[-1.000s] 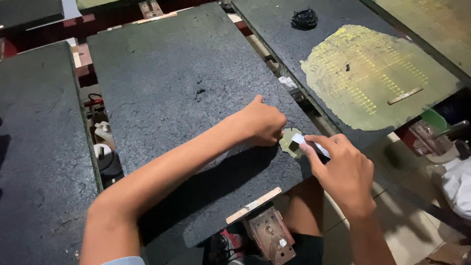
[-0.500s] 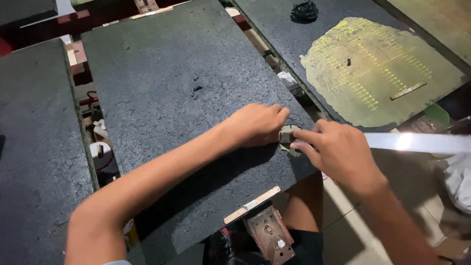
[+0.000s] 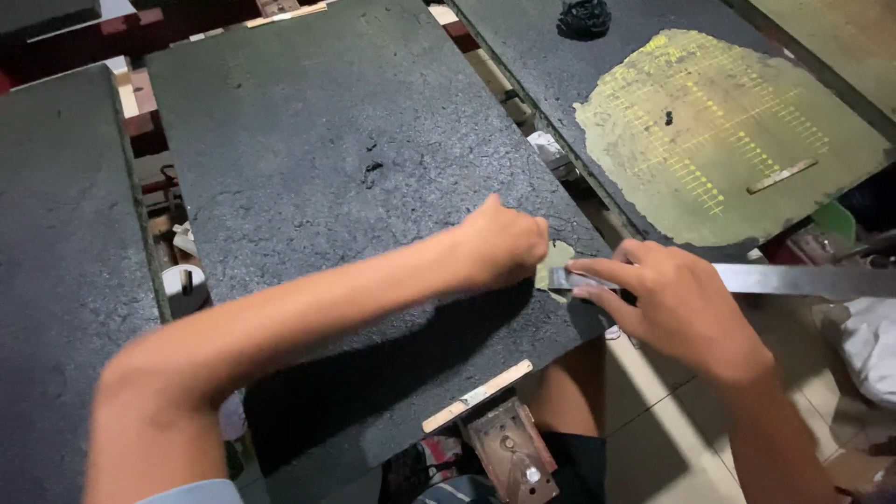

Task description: Cleaning residue and buildup from screen printing platens using a scraper and a cloth.

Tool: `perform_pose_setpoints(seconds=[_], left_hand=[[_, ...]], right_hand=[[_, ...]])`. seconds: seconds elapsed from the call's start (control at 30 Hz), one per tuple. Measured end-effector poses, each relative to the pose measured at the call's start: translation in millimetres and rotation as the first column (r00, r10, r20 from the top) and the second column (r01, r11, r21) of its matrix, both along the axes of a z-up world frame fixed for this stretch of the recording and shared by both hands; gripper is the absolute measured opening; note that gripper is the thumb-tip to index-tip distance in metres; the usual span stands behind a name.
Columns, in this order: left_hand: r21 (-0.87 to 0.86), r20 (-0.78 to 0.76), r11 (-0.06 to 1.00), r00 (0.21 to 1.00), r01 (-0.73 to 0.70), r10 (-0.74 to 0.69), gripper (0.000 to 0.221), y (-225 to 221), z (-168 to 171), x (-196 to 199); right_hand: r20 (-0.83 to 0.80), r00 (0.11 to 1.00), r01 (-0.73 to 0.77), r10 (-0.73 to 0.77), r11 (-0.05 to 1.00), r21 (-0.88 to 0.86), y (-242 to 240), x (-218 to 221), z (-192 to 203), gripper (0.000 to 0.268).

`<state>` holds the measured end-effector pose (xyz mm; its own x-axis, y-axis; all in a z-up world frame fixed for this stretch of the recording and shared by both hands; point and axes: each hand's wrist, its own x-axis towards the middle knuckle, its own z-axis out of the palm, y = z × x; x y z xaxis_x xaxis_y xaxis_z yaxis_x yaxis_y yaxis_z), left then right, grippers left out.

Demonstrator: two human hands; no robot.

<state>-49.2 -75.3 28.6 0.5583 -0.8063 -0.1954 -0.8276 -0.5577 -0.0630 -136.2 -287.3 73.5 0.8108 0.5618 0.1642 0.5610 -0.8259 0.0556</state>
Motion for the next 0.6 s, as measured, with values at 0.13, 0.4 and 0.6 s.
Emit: perform_pose_setpoints(seconds=[0.13, 0.4, 0.6], left_hand=[[-0.172, -0.109, 0.985, 0.994, -0.001, -0.018, 0.029, 11, -9, 15], [-0.138, -0.312, 0.99, 0.95, -0.021, -0.024, 0.034, 17, 10, 17], [0.025, -0.413, 0.97, 0.881, -0.243, 0.232, 0.033, 19, 45, 1]], right_hand=[[0.073, 0.996, -0.054, 0.051, 0.997, 0.048, 8, 15, -5, 0.026], [0.187, 0.972, -0.158, 0.146, 0.986, 0.05, 10, 27, -24, 0.021], [0.343, 0.939, -0.031, 0.01, 0.998, 0.055, 15, 7, -37, 0.021]])
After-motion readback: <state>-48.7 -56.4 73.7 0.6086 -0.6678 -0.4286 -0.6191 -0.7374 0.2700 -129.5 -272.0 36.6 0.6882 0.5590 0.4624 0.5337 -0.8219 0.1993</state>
